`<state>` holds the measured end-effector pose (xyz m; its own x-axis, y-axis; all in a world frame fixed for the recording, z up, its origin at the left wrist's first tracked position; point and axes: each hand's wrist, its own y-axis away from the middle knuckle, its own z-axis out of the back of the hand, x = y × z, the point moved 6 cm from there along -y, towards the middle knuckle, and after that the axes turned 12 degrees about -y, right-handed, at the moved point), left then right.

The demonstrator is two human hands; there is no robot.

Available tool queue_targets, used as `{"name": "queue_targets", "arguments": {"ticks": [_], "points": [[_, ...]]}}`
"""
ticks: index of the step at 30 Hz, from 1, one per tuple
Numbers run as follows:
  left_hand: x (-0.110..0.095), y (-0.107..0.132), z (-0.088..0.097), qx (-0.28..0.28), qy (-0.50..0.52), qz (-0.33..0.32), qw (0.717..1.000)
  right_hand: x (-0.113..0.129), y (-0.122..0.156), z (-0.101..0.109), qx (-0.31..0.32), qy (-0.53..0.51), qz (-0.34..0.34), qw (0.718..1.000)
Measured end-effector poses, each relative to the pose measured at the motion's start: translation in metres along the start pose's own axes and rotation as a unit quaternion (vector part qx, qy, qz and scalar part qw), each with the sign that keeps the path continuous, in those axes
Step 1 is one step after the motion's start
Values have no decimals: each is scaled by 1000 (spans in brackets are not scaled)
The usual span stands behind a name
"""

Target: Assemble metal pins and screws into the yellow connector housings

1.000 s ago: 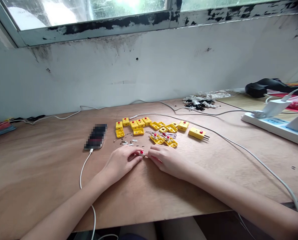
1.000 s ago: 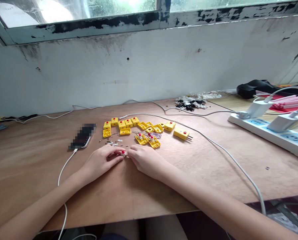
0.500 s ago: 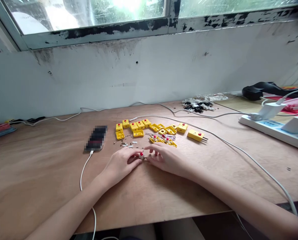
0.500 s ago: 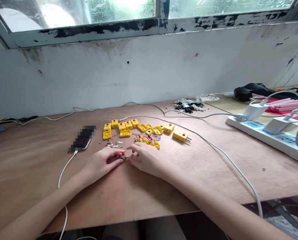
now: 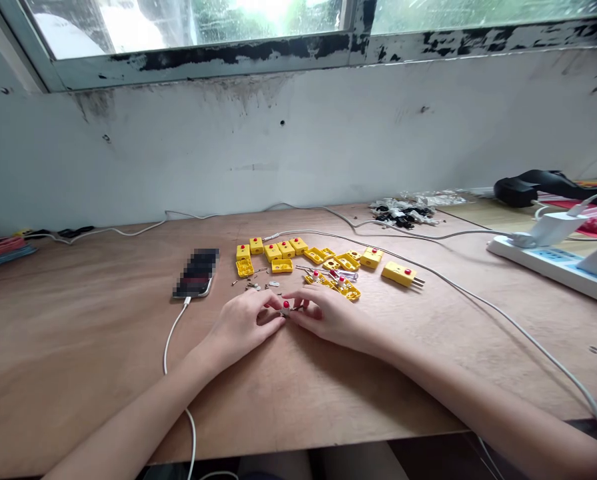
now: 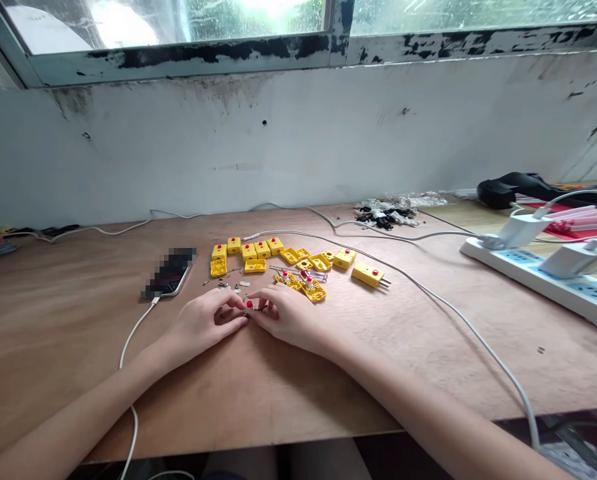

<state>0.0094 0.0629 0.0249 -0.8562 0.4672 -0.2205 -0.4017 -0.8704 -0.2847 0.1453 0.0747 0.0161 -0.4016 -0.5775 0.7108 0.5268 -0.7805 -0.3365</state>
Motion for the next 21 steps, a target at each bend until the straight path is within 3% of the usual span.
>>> {"name": "queue_targets", "arguments": {"ticks": [6,12,17,21], "points": [[-5,0,-2,-14,-28,-21,999,4,0,-2,-9,-14,-11,1000],[-6,1,5,-74,95,-27,992,2,2,7,-11,-165,-78,983],[-1,-1,2,-40,244,20,969,-2,2,5,2,-266,-90,960],[1,-1,0,-16,300,64,952,-5,2,1,10,-324,-93,941]]}}
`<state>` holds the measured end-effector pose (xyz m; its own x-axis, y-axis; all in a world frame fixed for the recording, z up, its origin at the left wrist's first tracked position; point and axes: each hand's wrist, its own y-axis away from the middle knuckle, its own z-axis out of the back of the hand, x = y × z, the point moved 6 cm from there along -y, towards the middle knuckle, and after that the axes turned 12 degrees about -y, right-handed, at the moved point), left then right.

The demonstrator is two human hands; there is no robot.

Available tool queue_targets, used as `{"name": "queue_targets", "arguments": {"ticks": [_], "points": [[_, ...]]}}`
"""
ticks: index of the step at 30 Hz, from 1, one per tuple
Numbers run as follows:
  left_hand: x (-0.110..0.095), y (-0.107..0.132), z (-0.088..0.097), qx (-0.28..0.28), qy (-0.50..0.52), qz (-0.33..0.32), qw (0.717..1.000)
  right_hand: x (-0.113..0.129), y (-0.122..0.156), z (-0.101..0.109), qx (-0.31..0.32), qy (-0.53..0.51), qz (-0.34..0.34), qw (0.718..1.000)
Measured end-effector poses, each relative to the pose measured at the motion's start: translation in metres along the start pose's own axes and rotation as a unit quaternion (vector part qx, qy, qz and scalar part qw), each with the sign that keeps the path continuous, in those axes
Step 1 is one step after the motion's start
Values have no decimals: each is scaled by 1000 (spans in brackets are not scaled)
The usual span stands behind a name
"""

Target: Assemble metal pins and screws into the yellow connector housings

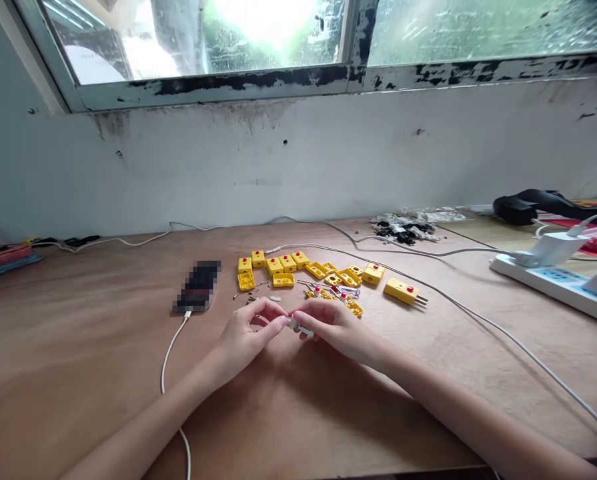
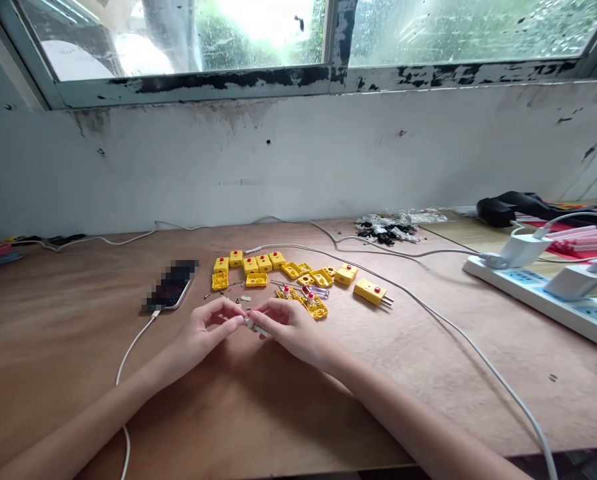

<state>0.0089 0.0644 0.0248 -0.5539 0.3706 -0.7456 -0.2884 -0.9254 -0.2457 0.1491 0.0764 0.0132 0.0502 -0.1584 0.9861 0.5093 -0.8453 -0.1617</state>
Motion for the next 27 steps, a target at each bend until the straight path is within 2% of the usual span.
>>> {"name": "queue_targets", "arguments": {"ticks": [4,10,14,18,22,27], "points": [[-2,0,3,-6,-15,10,1000,2,1,1,-12,2,6,1000],[-6,1,4,-7,-64,-16,998,16,7,2,-36,144,68,987],[-7,2,4,-8,-104,-36,994,22,9,1,-37,188,97,977],[-10,4,22,-83,-77,-47,992,21,9,2,-50,213,95,971],[-5,5,43,-162,-35,-15,986,21,9,-2,-42,224,87,970],[-1,3,46,-196,-65,-4,978,26,12,-2,-59,241,112,962]]}}
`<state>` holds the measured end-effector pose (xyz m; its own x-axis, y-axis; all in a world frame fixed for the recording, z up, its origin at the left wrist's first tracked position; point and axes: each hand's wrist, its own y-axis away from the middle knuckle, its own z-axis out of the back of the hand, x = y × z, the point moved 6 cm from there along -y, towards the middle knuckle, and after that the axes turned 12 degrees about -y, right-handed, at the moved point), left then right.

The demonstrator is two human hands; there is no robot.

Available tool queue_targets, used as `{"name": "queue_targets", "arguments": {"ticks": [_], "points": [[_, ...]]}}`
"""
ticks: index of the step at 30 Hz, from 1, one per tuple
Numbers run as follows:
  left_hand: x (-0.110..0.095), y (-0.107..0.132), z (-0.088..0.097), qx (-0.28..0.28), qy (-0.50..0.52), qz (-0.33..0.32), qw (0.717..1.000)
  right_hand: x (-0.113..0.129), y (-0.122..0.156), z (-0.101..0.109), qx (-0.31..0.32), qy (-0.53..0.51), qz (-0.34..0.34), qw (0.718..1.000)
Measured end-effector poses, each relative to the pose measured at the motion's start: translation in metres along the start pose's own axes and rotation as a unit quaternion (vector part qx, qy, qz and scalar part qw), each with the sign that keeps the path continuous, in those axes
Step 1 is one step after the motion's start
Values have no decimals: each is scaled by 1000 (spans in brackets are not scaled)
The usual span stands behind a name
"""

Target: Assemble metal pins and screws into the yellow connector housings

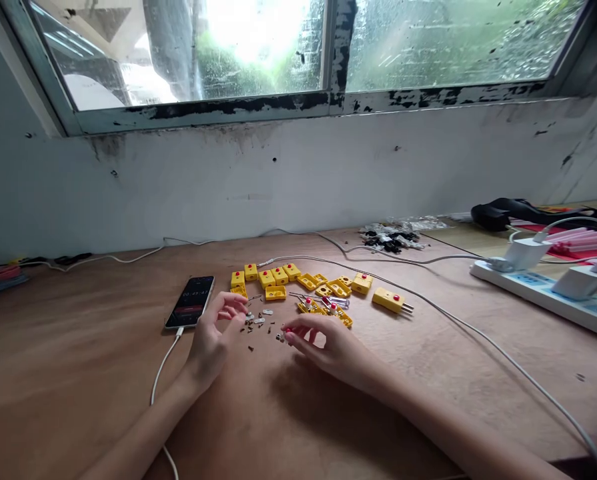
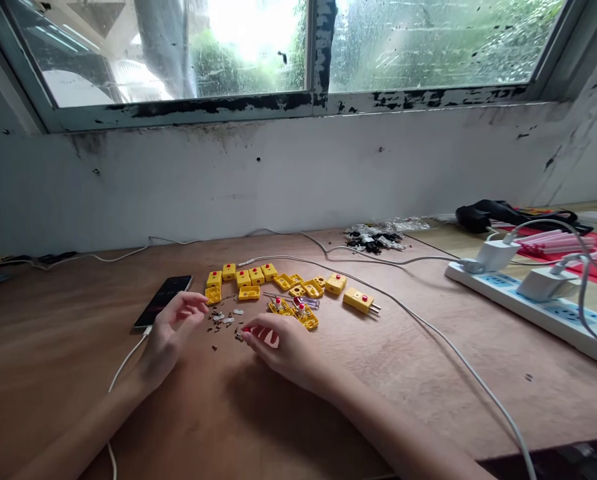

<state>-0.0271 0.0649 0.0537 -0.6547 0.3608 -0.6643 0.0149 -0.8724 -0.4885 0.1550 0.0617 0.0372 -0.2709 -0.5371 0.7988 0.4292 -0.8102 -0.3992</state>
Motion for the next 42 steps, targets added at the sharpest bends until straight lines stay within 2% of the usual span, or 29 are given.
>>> {"name": "queue_targets", "arguments": {"ticks": [6,9,10,12,14,15,17,20,26,29,32,33,36,38,42], "points": [[1,1,5,-39,-85,-24,995,-2,-4,31,-95,15,34,995],[4,-11,8,-60,-134,-67,987,-9,-6,47,-144,50,19,988],[8,-19,7,-50,-157,-64,984,-12,-6,52,-158,60,14,985],[18,-36,-3,36,-252,-45,966,-19,-7,58,-175,77,9,981],[29,-50,-13,126,-374,-37,918,-25,-9,62,-181,90,9,979],[34,-56,-15,143,-393,-30,908,-28,-9,63,-184,94,9,978],[44,-64,-18,161,-409,-13,898,-33,-10,65,-190,100,10,977],[58,-68,-20,169,-408,7,897,-36,-11,65,-186,103,15,977],[73,-69,-19,175,-365,13,914,-37,-13,61,-165,104,-11,981],[62,-69,-13,136,-331,-2,934,-37,-13,61,-165,101,-13,981],[32,-59,-7,84,-270,-49,958,-37,-13,61,-164,96,-11,982],[20,-52,-10,89,-260,-72,959,-37,-13,61,-162,95,-10,982],[-14,-21,-25,141,-243,-167,945,-38,-12,60,-161,92,-10,983],[-25,0,-37,195,-225,-199,933,-36,-11,59,-158,92,-7,983],[-19,20,-50,270,-168,-156,935,-35,-12,57,-151,91,-5,984]]}}
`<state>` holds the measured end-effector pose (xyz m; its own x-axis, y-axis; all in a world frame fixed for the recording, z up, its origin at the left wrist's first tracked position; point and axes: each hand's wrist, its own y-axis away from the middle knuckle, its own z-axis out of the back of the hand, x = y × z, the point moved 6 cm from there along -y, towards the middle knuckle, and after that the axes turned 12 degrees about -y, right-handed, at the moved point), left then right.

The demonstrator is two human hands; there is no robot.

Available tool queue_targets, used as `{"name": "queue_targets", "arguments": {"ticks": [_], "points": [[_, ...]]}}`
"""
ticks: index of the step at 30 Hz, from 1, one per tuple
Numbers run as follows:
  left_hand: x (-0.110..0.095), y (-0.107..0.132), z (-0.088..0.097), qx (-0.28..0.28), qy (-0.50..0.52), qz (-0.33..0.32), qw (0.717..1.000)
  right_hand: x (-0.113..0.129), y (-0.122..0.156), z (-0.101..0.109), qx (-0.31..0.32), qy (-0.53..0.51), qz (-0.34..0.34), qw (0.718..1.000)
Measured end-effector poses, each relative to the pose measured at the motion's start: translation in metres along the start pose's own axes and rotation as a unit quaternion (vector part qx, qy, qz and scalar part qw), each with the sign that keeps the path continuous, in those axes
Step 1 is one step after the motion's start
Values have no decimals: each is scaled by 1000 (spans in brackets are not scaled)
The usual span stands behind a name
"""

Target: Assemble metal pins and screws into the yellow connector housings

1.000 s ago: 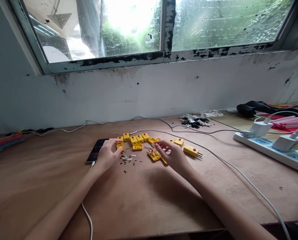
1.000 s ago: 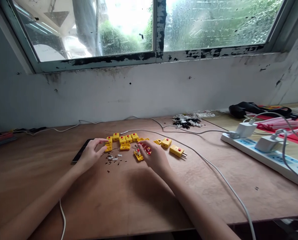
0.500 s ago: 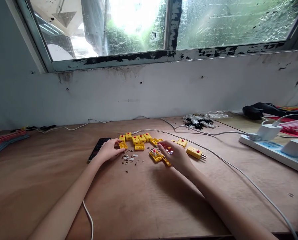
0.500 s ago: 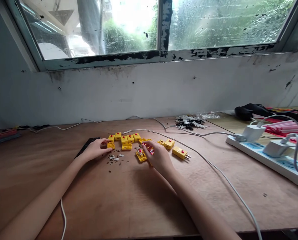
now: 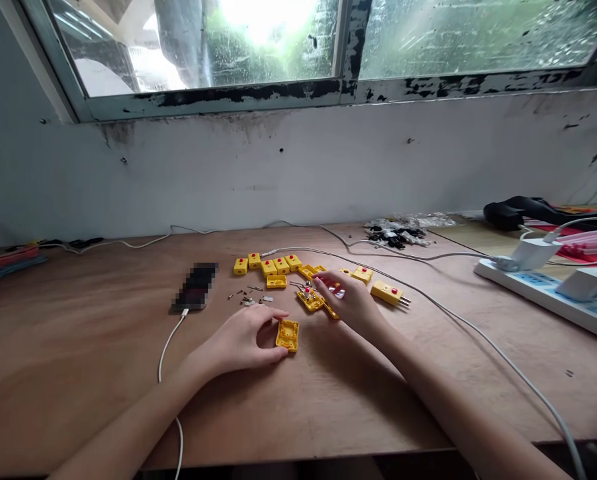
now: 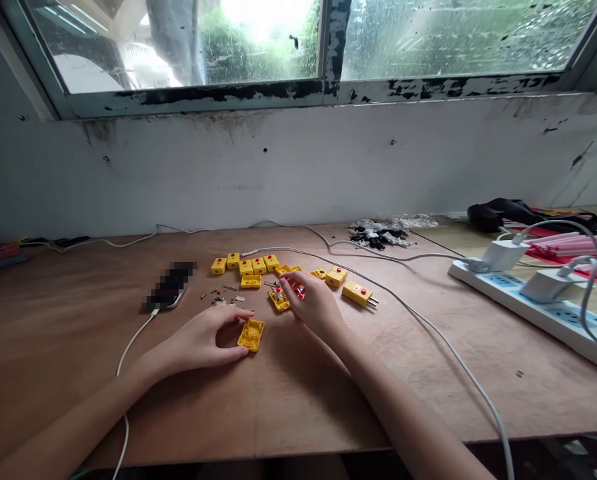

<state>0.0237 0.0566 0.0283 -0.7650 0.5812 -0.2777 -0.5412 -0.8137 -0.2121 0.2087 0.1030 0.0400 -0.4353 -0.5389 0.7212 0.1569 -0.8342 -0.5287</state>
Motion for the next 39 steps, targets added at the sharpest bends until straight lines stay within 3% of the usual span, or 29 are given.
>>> {"name": "queue_targets", "arguments": {"ticks": [4,9,18,23,30,34,39], "points": [[5,1,0,2,24,16,1000,-1,1,-2,4,-1,-8,1000],[-4,0,6,-41,-78,42,995,2,3,-5,33,-16,-7,999],[-2,0,-2,-9,-33,8,999,14,11,-24,169,-78,-42,982],[4,0,3,-24,-26,10,999,21,17,-33,236,-94,-59,965],[1,-1,12,-85,-76,-26,993,24,19,-37,245,-97,-45,964],[-5,-1,11,-88,-66,-26,994,21,22,-41,247,-104,-48,962],[2,0,9,-79,-16,7,997,17,22,-47,232,-108,-50,965]]}}
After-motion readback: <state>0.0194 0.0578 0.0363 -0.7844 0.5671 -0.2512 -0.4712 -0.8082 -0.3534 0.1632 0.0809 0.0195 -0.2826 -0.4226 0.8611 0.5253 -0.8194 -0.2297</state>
